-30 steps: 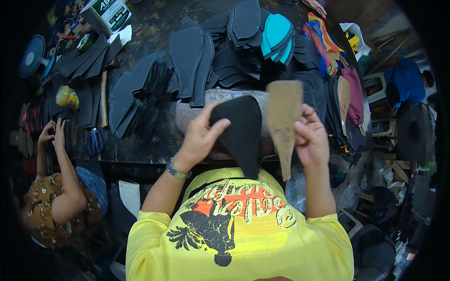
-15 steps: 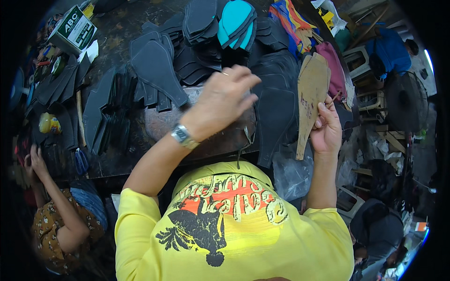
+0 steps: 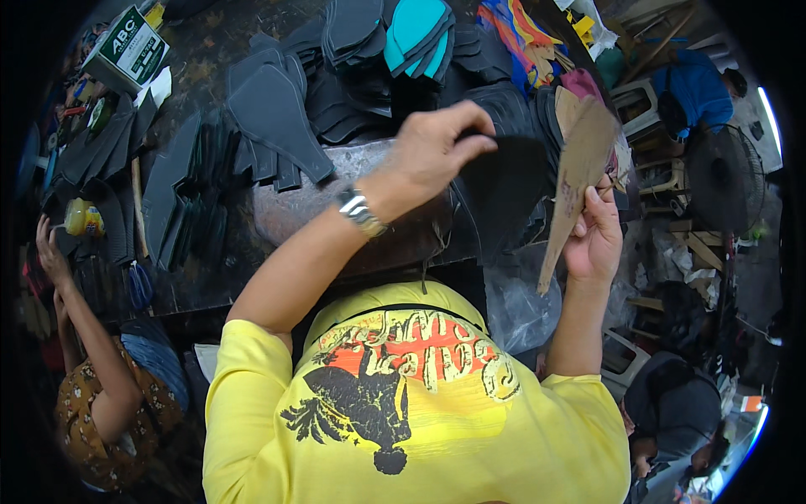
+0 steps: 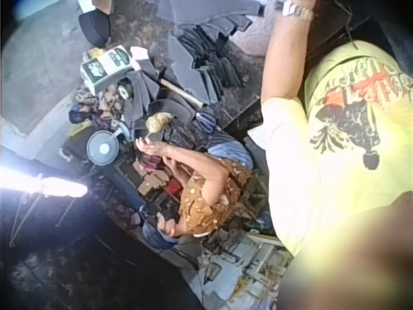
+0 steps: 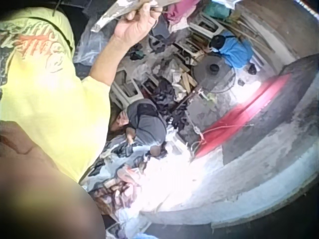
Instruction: The person places a cardboard template on a black material piece and uses a pencil to trace its outline. They repeat this process on several pieces, aligning the template and drawing the shape before moving to the next piece.
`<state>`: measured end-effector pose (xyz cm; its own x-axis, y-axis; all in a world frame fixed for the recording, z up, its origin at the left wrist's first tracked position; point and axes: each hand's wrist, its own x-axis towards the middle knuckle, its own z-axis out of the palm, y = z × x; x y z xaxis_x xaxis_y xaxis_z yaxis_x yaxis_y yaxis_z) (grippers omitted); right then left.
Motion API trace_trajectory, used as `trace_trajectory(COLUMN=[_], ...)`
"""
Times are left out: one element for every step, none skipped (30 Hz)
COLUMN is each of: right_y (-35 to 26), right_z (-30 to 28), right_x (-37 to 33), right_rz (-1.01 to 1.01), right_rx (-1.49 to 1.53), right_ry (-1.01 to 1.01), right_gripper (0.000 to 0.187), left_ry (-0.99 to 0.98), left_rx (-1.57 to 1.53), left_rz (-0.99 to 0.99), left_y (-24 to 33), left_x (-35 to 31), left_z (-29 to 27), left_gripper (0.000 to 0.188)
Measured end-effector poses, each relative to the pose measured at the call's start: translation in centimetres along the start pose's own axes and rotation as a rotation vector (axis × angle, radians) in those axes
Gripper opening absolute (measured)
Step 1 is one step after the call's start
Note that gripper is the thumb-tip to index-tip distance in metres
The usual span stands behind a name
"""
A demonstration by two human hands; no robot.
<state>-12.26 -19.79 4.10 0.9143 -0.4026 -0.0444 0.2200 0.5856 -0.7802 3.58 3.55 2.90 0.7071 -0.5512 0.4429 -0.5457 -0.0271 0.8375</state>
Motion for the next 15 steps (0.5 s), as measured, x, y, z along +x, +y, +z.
trace_trajectory(right_y=[-0.1, -0.1, -0.1, 0.3, 0.7, 1.2, 1.9, 3.3, 4.2, 5.5, 6.7, 7.6, 8.3, 8.7, 9.0], right_z=[0.3, 0.8, 1.3, 2.0, 2.8, 3.6, 4.5, 5.4, 6.1, 6.8, 7.3, 7.7, 7.9, 8.0, 7.9], right_x=[-0.2, -0.5, -0.7, -0.9, -1.2, -1.5, -1.9, -1.8, -2.0, -2.1, -2.1, -2.2, -2.2, -2.2, -2.2], right_rz=[-0.005, -0.017, -0.036, -0.039, 0.034, 0.097, 0.164, 0.232, 0.345, 0.386, 0.406, 0.401, 0.403, 0.422, 0.436], right_rx=[-0.006, 0.004, 0.015, 0.002, -0.048, -0.098, -0.15, -0.184, -0.249, -0.302, -0.329, -0.365, -0.403, -0.421, -0.433], right_ry=[-0.046, -0.106, -0.19, -0.211, -0.142, -0.104, -0.066, -0.141, -0.205, -0.217, -0.267, -0.266, -0.265, -0.273, -0.297], right_gripper=[0.027, 0.026, 0.026, 0.035, 0.039, 0.044, 0.049, 0.058, 0.061, 0.065, 0.069, 0.07, 0.071, 0.068, 0.067], left_ry=[0.067, 0.112, 0.117, 0.043, 0.003, -0.005, 0.0, -0.009, 0.031, 0.126, 0.194, 0.203, 0.155, 0.11, 0.066], left_rx=[-0.039, -0.124, -0.062, 0.023, 0.084, 0.162, 0.229, 0.308, 0.449, 0.561, 0.683, 0.64, 0.632, 0.622, 0.609], left_rz=[0.054, 0.03, 0.025, -0.125, -0.121, -0.21, -0.231, -0.324, -0.267, -0.133, -0.07, -0.111, -0.124, -0.139, -0.158], left_y=[0.5, 1.0, 1.4, 1.7, 1.7, 1.6, 1.2, 0.9, 0.7, 0.8, 0.9, 1.2, 1.6, 1.9, 2.2], left_x=[-0.2, -0.9, -1.8, -2.8, -3.8, -4.9, -6.0, -7.2, -8.7, -10.3, -11.7, -13.3, -14.7, -16.0, -17.2], left_z=[-1.3, -3.0, -5.1, -7.1, -8.7, -9.2, -9.1, -8.8, -8.3, -7.9, -7.6, -7.6, -7.7, -7.9, -8.0], left_gripper=[0.018, 0.017, 0.019, 0.02, 0.02, 0.021, 0.022, 0.023, 0.028, 0.032, 0.035, 0.036, 0.036, 0.035, 0.035])
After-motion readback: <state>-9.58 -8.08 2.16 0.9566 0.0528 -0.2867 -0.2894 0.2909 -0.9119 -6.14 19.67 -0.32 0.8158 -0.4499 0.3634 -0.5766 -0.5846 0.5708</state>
